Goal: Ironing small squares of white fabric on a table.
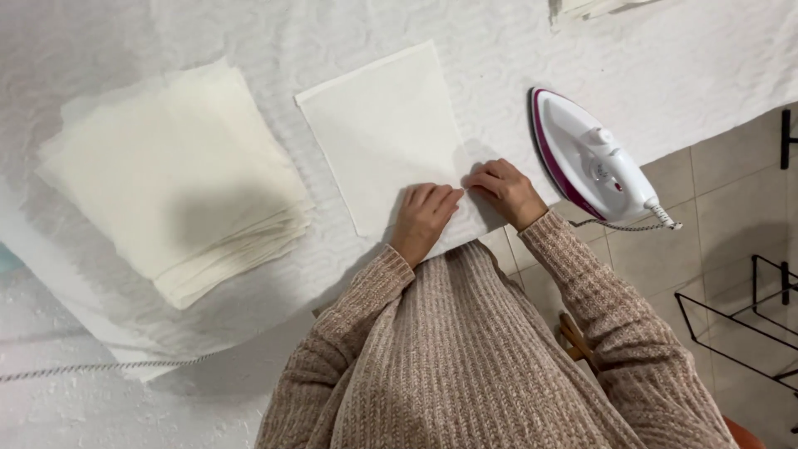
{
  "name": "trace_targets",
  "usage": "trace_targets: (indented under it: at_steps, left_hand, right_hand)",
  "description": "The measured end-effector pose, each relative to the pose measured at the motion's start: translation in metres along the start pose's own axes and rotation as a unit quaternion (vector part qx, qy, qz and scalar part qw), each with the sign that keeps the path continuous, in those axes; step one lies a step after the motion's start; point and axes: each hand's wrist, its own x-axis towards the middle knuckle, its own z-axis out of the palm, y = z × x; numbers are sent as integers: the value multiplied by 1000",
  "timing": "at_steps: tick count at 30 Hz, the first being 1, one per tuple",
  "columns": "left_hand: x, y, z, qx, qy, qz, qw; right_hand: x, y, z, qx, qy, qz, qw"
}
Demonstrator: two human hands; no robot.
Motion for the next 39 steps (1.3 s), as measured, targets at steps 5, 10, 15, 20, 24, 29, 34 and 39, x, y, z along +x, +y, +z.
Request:
trace_targets:
  at_steps: [5, 10, 15, 20, 24, 29, 34, 39]
  left_hand:
    - [-8, -6, 21, -73, 29, -43, 996]
    - [4, -7, 8, -117, 23, -66, 991]
    - [4, -11, 12, -50, 16, -13, 999]
    - [11, -8, 5, -36, 11, 6, 999]
    - [11, -6, 5, 0, -6, 18, 1000]
    - [12, -3, 0, 3, -16, 24, 1000]
    - [0, -5, 5, 61, -107, 0, 992]
    - [5, -14, 20, 58, 37, 52, 996]
  right_hand:
    - [-2, 12, -1, 12, -46, 29, 998]
    - [0, 28, 5, 31, -81, 68, 994]
    - [14, 23, -4, 24, -145, 94, 985]
    - [19, 23, 5, -24, -173, 110, 978]
    - [24, 10, 2, -48, -178, 115, 976]
    - [7, 28, -36, -194, -18, 34, 980]
    - [-9, 22, -143, -408, 86, 92, 904]
    - [-13, 50, -154, -158, -116, 329, 924]
